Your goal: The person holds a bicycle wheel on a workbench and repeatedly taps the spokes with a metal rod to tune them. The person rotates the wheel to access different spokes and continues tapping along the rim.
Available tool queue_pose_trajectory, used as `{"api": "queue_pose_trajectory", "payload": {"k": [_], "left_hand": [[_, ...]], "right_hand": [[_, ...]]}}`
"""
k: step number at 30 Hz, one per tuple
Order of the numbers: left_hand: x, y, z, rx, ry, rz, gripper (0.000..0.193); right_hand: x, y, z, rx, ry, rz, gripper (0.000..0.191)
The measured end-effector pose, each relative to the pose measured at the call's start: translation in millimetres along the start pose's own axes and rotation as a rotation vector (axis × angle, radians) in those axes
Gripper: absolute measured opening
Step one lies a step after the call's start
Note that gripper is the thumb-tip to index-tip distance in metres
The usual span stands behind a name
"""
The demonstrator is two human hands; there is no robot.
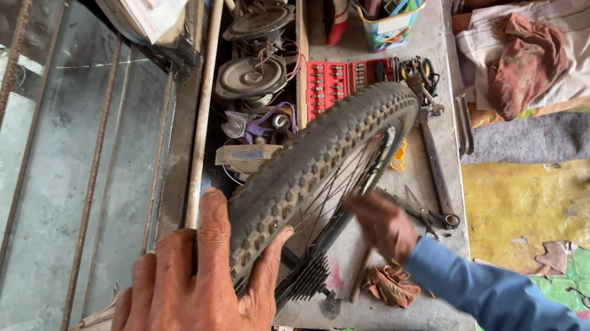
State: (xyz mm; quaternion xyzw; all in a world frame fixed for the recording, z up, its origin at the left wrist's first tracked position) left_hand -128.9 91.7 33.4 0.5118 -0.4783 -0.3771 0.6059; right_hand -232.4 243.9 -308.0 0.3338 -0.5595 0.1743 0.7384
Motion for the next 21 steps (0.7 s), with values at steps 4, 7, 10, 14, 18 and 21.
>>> {"api": "queue_pose_trajectory", "payload": {"k": [4,7,10,14,18,21], "left_hand": [[-0.2,2.8,-0.9,-0.018,0.006,0.021,0.070],[-0.6,5.3,0.3,-0.030,-0.006,0.033,0.070],[0.3,1.8,3.4,0.013,0.003,0.011,0.069],[-1.9,9.1,-0.1,-0.051,-0.008,-0.002,0.068],[-3.2,16.5,-2.8,-0.117,-0.025,-0.016,0.069],[-5.3,17.0,-2.6,-0.107,-0.026,-0.005,0.068]], "right_hand": [[20.6,35.6,0.9,-0.276,0.025,-0.509,0.029],[41.3,27.2,3.6,-0.278,0.184,-0.586,0.026],[52.7,9.7,3.5,-0.170,0.337,-0.536,0.024],[30.8,23.6,4.8,-0.209,0.104,-0.491,0.028],[56.5,18.9,-4.3,-0.257,0.246,-0.703,0.033],[67.0,12.0,-4.5,-0.196,0.315,-0.665,0.030]]}}
Point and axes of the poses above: each hand's wrist, its own z-axis towards the middle knuckle, its own y-axis out of the back of the hand, x = y × z, the point moved 10 cm from there along z, towards the middle knuckle, and after that the axes turned 14 degrees about x, right-handed, at the moved point
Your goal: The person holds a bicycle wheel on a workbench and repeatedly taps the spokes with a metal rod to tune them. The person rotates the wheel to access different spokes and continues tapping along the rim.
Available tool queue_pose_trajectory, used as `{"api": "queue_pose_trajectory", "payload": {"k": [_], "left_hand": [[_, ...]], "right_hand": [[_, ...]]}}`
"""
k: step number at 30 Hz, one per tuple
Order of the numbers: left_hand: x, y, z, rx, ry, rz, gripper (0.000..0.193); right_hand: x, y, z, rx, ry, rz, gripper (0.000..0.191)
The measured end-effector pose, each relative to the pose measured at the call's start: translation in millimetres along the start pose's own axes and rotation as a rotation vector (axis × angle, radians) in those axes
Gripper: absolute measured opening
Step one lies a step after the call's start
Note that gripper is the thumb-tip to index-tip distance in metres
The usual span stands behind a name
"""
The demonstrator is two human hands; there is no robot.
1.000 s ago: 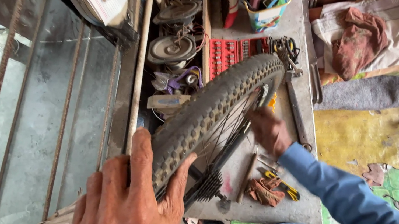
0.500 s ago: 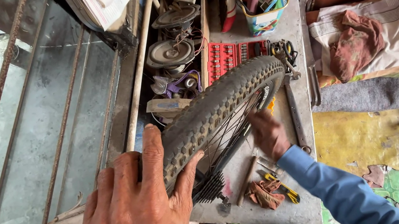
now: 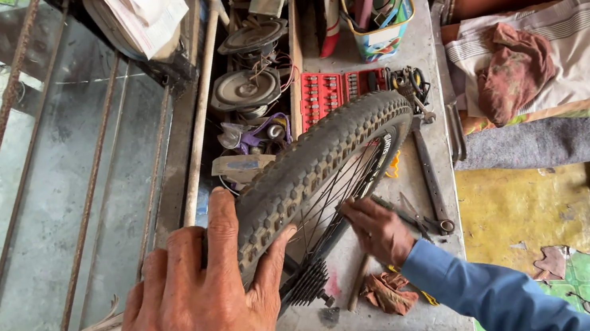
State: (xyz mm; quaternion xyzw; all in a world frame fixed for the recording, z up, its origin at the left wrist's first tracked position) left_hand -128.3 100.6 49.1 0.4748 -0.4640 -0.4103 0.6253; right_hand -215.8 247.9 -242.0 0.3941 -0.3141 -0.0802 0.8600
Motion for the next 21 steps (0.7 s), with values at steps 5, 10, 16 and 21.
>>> {"api": "queue_pose_trajectory", "payload": {"k": [5,10,16,21], "left_hand": [[-1.3,12.8,-5.1,-0.103,-0.005,-0.046,0.064],[-2.5,12.0,-6.6,-0.095,-0.018,-0.056,0.063],[-0.3,9.4,-7.9,-0.064,-0.011,-0.039,0.063],[-0.2,8.5,-6.2,-0.081,-0.016,-0.067,0.062]], "right_hand": [[-28.2,8.1,-1.0,-0.065,-0.296,0.108,0.026],[7.4,9.8,-1.6,-0.015,-0.055,0.135,0.023],[-9.6,32.9,-25.2,-0.128,-0.277,0.136,0.019],[-30.3,44.9,-32.7,-0.157,-0.303,0.086,0.020]]}}
Point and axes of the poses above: each hand's wrist, its own z-axis towards the middle knuckle, its own y-axis out of the back of the hand, x = y × z, the point moved 10 cm from there along z, towards the middle knuckle, and after that the axes turned 14 degrees about x, right-handed, at the moved point
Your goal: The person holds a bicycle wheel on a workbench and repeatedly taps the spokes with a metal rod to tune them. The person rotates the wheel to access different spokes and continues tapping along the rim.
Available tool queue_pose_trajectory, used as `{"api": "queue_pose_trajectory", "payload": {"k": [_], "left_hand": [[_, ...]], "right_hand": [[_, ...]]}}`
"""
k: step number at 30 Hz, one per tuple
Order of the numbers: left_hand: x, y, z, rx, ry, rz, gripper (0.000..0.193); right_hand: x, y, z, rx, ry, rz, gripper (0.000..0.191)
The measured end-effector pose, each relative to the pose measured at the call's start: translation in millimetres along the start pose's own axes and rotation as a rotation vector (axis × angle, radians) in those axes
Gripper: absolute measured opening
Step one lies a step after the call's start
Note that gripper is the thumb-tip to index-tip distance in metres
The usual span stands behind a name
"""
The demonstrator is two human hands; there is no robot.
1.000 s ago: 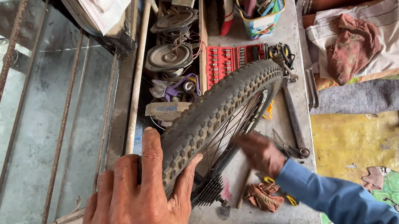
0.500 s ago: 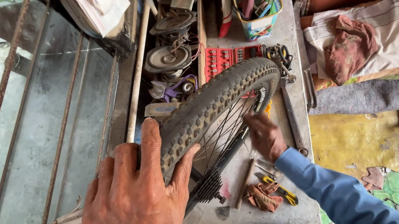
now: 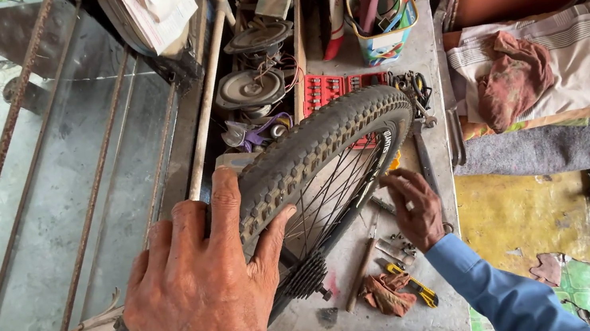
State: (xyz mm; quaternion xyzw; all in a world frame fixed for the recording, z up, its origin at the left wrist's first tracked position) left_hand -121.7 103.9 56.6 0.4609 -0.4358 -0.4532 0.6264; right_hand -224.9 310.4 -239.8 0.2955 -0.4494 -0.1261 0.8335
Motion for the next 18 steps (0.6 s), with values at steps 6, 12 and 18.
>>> {"api": "queue_pose_trajectory", "payload": {"k": [6,12,18], "left_hand": [[2.8,-5.4,1.0,0.038,0.013,0.003,0.064],[2.5,-4.5,0.8,0.020,0.020,0.020,0.065],[3.2,-5.8,0.5,0.010,0.005,-0.004,0.066]], "right_hand": [[-25.6,-9.7,-2.4,0.053,-0.157,0.145,0.016],[-43.2,-18.2,12.8,0.070,-0.270,0.157,0.013],[-24.8,-9.1,30.1,-0.064,-0.129,0.068,0.016]]}}
Point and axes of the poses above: each hand's wrist, its own z-axis towards the middle knuckle, its own y-axis out of the back of the hand, x = y × z, the point moved 10 cm from there along z, towards the middle knuckle, and after that the axes turned 14 degrees about x, right-handed, at the moved point
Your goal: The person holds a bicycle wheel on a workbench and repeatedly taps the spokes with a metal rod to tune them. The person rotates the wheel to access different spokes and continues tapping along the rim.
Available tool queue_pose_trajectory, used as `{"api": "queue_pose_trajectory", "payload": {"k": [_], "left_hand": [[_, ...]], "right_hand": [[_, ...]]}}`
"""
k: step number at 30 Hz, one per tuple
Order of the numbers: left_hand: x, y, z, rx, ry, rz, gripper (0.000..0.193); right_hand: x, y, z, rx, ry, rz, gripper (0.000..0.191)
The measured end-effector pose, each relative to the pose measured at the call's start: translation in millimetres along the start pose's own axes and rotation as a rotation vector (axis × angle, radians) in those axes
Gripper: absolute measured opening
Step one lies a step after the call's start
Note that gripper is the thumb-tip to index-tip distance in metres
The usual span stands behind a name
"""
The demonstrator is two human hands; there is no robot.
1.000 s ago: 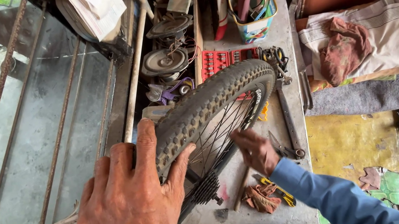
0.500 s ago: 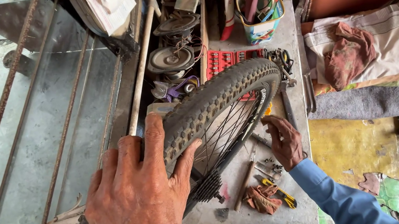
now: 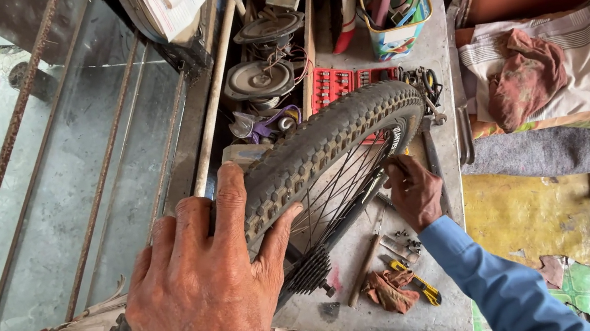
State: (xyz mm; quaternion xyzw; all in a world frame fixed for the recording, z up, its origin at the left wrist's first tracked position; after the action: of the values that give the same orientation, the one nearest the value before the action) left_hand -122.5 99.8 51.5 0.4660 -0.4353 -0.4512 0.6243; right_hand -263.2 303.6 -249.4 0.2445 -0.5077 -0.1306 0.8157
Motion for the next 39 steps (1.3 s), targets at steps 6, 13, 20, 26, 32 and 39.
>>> {"api": "queue_pose_trajectory", "payload": {"k": [6,13,20,26,32,39], "left_hand": [[-0.9,1.2,-1.3,-0.021,0.006,0.026,0.064],[-2.7,-3.3,0.4,0.043,0.007,0.019,0.065],[-1.7,0.2,0.1,0.009,0.000,0.054,0.062],[-2.8,-0.2,2.0,0.025,-0.003,0.014,0.062],[-3.3,6.8,1.4,-0.015,-0.016,0.034,0.059],[-3.9,5.4,1.0,-0.037,-0.024,0.031,0.061]], "right_hand": [[35.5,-24.2,-12.2,0.109,0.198,-0.070,0.020],[55.6,-51.9,-57.6,0.325,0.295,0.041,0.022],[21.9,-1.7,-47.5,-0.007,0.170,0.062,0.012],[17.7,-19.8,-28.2,0.194,0.135,-0.025,0.011],[20.5,-100.5,-60.0,0.809,-0.042,-0.482,0.032],[-4.5,-115.0,-78.3,1.206,-0.353,-0.536,0.059]]}}
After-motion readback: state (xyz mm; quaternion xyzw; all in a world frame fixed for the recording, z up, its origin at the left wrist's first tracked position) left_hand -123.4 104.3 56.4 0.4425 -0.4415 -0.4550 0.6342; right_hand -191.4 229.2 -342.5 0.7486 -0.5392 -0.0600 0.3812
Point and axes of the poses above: each hand's wrist, its own z-axis towards the middle knuckle, its own y-axis out of the back of the hand, x = y × z, the point moved 10 cm from there along z, towards the middle knuckle, and after that the axes turned 14 degrees about x, right-handed, at the moved point
